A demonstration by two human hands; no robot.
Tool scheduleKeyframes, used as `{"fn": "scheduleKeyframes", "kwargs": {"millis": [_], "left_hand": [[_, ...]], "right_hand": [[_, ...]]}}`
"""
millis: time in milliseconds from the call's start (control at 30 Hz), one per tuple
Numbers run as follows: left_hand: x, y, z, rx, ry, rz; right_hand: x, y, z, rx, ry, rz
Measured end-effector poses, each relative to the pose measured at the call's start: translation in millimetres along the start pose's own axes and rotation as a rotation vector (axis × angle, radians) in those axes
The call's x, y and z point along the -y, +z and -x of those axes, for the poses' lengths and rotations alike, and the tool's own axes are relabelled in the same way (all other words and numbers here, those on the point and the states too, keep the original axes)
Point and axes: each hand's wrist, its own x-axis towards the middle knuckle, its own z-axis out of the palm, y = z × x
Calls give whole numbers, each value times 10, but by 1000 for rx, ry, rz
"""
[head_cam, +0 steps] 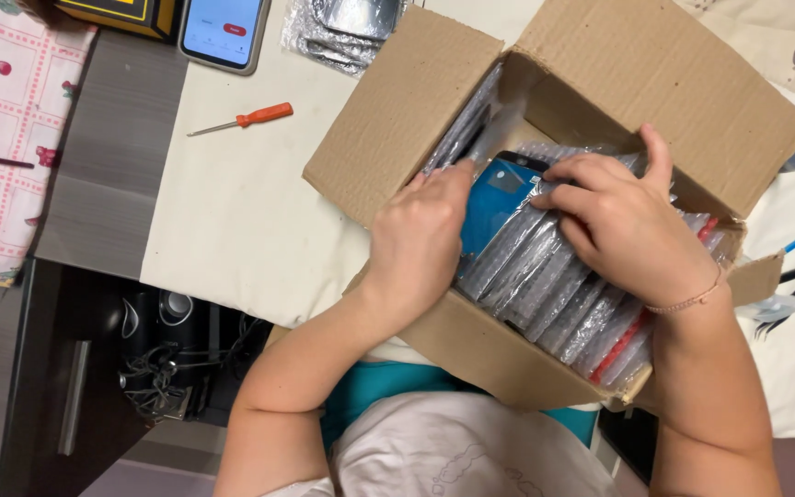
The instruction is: Unboxing and inspecting a shipment of mobile phone screen replacement parts
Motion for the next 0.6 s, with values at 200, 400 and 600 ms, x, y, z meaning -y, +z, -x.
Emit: {"fn": "scheduleKeyframes", "kwargs": {"millis": [200, 400, 600], "left_hand": [[17, -36, -33, 84, -143, -67], [-15, -158, -95, 57, -84, 59], [-13, -134, -84, 7, -125, 89]], "right_hand": [[93, -71, -45, -29, 17, -18], [178, -130, -117, -15, 8, 91], [98, -27, -56, -23, 5, 51]]}}
